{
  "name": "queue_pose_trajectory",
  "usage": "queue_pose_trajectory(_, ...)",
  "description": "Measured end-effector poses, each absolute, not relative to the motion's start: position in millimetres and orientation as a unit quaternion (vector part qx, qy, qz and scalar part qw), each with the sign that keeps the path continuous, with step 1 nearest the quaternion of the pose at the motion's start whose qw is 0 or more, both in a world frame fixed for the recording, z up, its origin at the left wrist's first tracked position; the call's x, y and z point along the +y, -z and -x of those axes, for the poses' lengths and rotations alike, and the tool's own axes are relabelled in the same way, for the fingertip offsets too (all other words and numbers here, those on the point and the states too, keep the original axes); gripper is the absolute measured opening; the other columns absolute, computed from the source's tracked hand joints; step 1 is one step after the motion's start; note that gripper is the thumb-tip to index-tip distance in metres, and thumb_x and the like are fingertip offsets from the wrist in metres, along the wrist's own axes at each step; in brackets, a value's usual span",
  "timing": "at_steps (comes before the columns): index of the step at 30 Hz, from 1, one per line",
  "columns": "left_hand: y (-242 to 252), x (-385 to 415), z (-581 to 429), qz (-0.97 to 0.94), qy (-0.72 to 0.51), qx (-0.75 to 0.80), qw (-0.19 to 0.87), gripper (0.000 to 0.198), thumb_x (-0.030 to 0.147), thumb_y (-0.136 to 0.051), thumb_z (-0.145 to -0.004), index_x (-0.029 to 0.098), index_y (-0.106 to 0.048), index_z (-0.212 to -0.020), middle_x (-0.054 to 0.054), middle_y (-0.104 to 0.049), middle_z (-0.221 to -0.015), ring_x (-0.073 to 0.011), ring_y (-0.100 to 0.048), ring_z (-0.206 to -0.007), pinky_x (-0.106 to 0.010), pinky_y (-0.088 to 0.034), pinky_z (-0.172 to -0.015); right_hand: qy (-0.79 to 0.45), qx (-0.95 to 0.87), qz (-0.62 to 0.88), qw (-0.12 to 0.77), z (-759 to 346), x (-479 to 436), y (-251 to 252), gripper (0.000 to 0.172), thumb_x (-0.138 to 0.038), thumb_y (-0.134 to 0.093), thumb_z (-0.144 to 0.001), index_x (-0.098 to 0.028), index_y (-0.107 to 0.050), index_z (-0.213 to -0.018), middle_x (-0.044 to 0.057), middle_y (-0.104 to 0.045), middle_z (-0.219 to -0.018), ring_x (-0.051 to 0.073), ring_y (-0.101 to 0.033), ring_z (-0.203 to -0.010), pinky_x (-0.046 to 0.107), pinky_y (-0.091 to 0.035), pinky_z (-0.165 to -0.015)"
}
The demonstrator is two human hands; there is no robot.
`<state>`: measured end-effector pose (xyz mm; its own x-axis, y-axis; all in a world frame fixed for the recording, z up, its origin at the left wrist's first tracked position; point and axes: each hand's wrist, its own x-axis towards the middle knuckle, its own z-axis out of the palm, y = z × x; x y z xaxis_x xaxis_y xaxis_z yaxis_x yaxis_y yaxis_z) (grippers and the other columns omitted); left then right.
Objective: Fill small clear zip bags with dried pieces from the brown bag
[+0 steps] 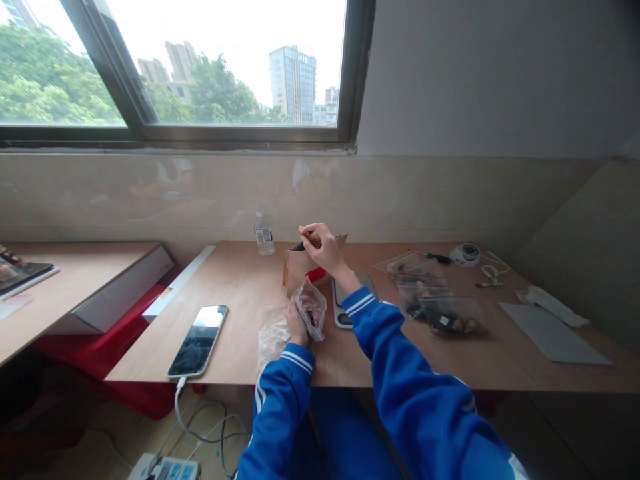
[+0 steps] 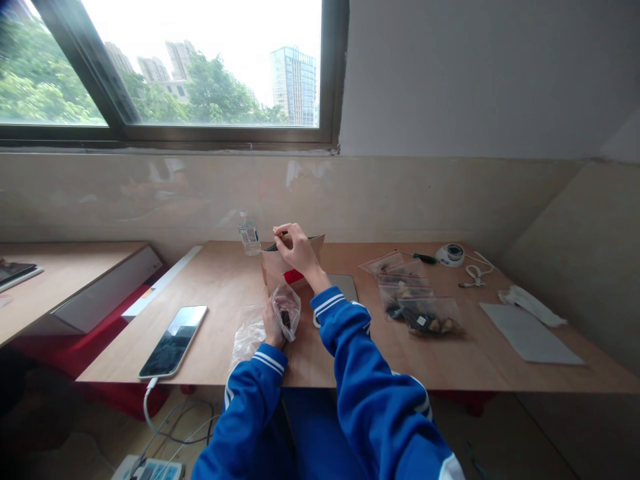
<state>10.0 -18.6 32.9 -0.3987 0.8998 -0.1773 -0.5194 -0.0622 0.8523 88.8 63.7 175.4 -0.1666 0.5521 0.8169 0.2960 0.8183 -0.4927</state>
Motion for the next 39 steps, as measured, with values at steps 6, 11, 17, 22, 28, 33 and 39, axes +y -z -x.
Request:
queue_pose_trajectory(6, -25.2, -15.2, -8.5, -0.205, -0.699, 0.459, 0.509, 0.032, 0.040, -0.046, -0.082, 0.012, -0.060, -0.076, -0.008, -0.063, -0.055, -0.0146, -0.053, -0.042, -0.025, -0.039, -0.043, -0.212, -0.712, 0.281, 0.607, -92.5, 65.3, -180.5, 0.013, -0.033, -0.055, -0.083, -0.020, -0.053, -0.087, 0.004, -0.060, -0.091, 0.017, -0.059, -0.085, 0.030, -0.047, -0.079)
queue_pose_trajectory(11, -22.1, -13.7, -7.9, -0.199, -0.698, 0.455, 0.516, 0.035, 0.045, -0.051, -0.080, 0.010, -0.060, -0.077, -0.008, -0.063, -0.056, -0.0148, -0.054, -0.044, -0.025, -0.039, -0.044, -0.269, -0.751, 0.280, 0.534, -99.8, 66.5, -191.3, 0.016, -0.035, -0.058, -0.079, -0.020, -0.053, -0.079, 0.001, -0.060, -0.080, 0.014, -0.057, -0.071, 0.026, -0.046, -0.069)
queue_pose_trajectory(17, -27.8, -16.2, -8.9, -0.192, -0.698, 0.455, 0.519, 0.036, 0.045, -0.052, -0.078, 0.011, -0.060, -0.077, -0.008, -0.062, -0.055, -0.0144, -0.054, -0.044, -0.025, -0.040, -0.046, -0.267, -0.754, 0.286, 0.528, -101.2, 67.4, -193.1, 0.018, -0.035, -0.060, -0.078, -0.019, -0.054, -0.084, -0.001, -0.058, -0.076, 0.012, -0.054, -0.067, 0.024, -0.044, -0.063)
queue_pose_trajectory(22, -31.4, -17.7, -9.4, -0.194, -0.696, 0.456, 0.520, 0.034, 0.042, -0.049, -0.080, 0.010, -0.060, -0.078, -0.008, -0.063, -0.056, -0.0132, -0.052, -0.041, -0.024, -0.038, -0.044, -0.181, -0.810, 0.312, 0.462, -99.7, 66.1, -194.4, 0.014, -0.031, -0.054, -0.082, -0.019, -0.052, -0.075, -0.001, -0.054, -0.073, 0.011, -0.050, -0.062, 0.023, -0.040, -0.060)
queue_pose_trajectory(28, -32.6, -18.4, -9.5, -0.193, -0.694, 0.459, 0.521, 0.033, 0.043, -0.049, -0.078, 0.011, -0.060, -0.078, -0.006, -0.061, -0.053, -0.0135, -0.050, -0.038, -0.024, -0.038, -0.043, -0.020, -0.828, 0.393, 0.399, -95.3, 62.1, -192.1, 0.026, -0.029, -0.048, -0.090, -0.019, -0.052, -0.066, 0.002, -0.052, -0.081, 0.011, -0.049, -0.060, 0.024, -0.037, -0.059)
queue_pose_trajectory(33, -33.6, -18.8, -10.4, -0.193, -0.690, 0.462, 0.523, 0.034, 0.045, -0.049, -0.078, 0.013, -0.059, -0.078, -0.005, -0.061, -0.052, -0.0139, -0.049, -0.036, -0.024, -0.037, -0.040, 0.043, -0.827, 0.421, 0.371, -91.8, 60.2, -188.9, 0.019, -0.029, -0.047, -0.092, -0.019, -0.056, -0.080, 0.004, -0.059, -0.085, 0.015, -0.056, -0.067, 0.024, -0.035, -0.055)
queue_pose_trajectory(39, -30.4, -17.4, -9.8, -0.197, -0.689, 0.461, 0.523, 0.034, 0.045, -0.048, -0.078, 0.013, -0.058, -0.078, -0.005, -0.061, -0.053, -0.0132, -0.049, -0.036, -0.024, -0.037, -0.040, 0.086, -0.846, 0.416, 0.322, -93.6, 58.3, -194.5, 0.029, -0.034, -0.043, -0.095, -0.019, -0.057, -0.075, 0.006, -0.062, -0.082, 0.016, -0.059, -0.069, 0.024, -0.035, -0.054)
